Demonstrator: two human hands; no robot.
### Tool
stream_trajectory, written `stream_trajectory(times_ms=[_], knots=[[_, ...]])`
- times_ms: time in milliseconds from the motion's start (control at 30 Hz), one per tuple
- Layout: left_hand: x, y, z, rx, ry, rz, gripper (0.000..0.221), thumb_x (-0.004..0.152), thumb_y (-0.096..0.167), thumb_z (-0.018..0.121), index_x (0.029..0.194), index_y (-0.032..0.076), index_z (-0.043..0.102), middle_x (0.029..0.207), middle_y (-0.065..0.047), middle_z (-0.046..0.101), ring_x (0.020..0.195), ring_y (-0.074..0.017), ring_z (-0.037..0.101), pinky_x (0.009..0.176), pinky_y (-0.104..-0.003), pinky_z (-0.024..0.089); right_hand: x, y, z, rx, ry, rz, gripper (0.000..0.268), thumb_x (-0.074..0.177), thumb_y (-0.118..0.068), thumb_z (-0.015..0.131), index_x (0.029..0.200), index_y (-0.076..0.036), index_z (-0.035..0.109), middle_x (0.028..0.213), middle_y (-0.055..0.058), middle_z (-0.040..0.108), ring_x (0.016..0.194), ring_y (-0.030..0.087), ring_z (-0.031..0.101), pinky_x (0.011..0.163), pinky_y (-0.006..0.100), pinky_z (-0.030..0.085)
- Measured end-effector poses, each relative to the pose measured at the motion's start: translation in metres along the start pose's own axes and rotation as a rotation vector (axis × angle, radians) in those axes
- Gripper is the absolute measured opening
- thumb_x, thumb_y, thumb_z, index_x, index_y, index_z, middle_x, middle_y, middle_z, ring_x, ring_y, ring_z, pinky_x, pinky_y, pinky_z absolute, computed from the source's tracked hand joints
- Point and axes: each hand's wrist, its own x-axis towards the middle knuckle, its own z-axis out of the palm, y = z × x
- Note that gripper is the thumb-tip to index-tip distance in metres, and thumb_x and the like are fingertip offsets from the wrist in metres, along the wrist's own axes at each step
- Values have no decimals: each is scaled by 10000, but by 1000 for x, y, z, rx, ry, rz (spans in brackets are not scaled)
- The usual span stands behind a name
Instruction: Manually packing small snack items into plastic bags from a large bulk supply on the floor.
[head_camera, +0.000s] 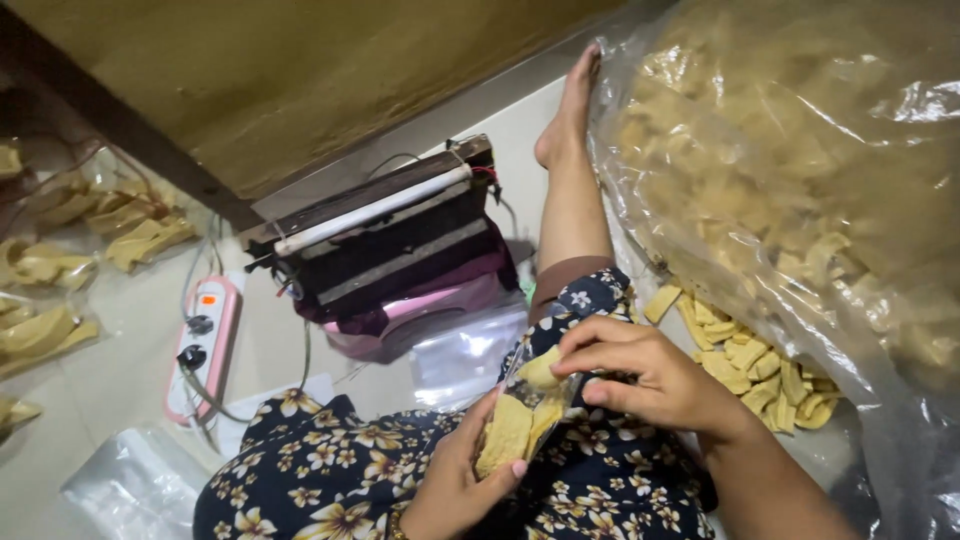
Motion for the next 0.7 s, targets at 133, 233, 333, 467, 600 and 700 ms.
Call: stream_trajectory(times_ms=[133, 233, 333, 467, 600, 700], knots=[[-2, 5, -2, 80, 19, 44, 788, 806, 152, 700, 1516, 56, 369, 1419, -211, 601, 1211, -305, 683, 990, -396, 554, -1, -5, 6, 38, 59, 27, 257, 829, -82, 699, 1054, 16, 773, 1125, 107, 709, 988, 222, 679, 877, 317, 537], [-4, 12, -4, 278, 52, 5, 755, 799, 180, 707, 1498, 114, 427, 1367, -162, 647, 1083, -276, 730, 881, -369, 590, -4, -5, 8, 24, 207, 97, 262, 873, -151, 657, 1010, 25, 795, 1083, 119, 717, 996, 232, 671, 904, 331, 520], [-6, 11, -7, 410, 91, -5, 757, 803, 206, 712, 1504, 163, 428, 1445, -127, 598, 1208, -312, 675, 938, -410, 562, -1, -3, 13, -2, 221, 103, 261, 898, -156, 637, 1002, 23, 798, 1060, 113, 729, 960, 218, 683, 877, 315, 528], [-8, 10, -8, 195, 31, 77, 770, 804, 172, 699, 1512, 114, 401, 1339, -175, 647, 1030, -268, 728, 826, -357, 601, 5, 0, 21, -109, 9, 71, 284, 844, -203, 715, 1044, -23, 805, 1095, 79, 756, 974, 209, 707, 870, 333, 552], [-14, -3, -3, -106, -136, 3, 781, 832, 152, 671, 1538, 94, 343, 1257, -183, 666, 1025, -251, 710, 873, -351, 592, 7, 8, 28, -289, -108, 20, 238, 818, -153, 718, 1016, -81, 829, 1084, 42, 801, 955, 211, 773, 1175, 590, 271], [-19, -8, 7, -404, -247, -25, 838, 865, 211, 676, 1557, 4, 250, 1377, -184, 549, 1236, -253, 574, 1056, -367, 467, 14, -5, 42, -162, -128, 82, 252, 821, -86, 709, 1050, -48, 807, 1166, 91, 723, 952, 197, 726, 822, 294, 588]])
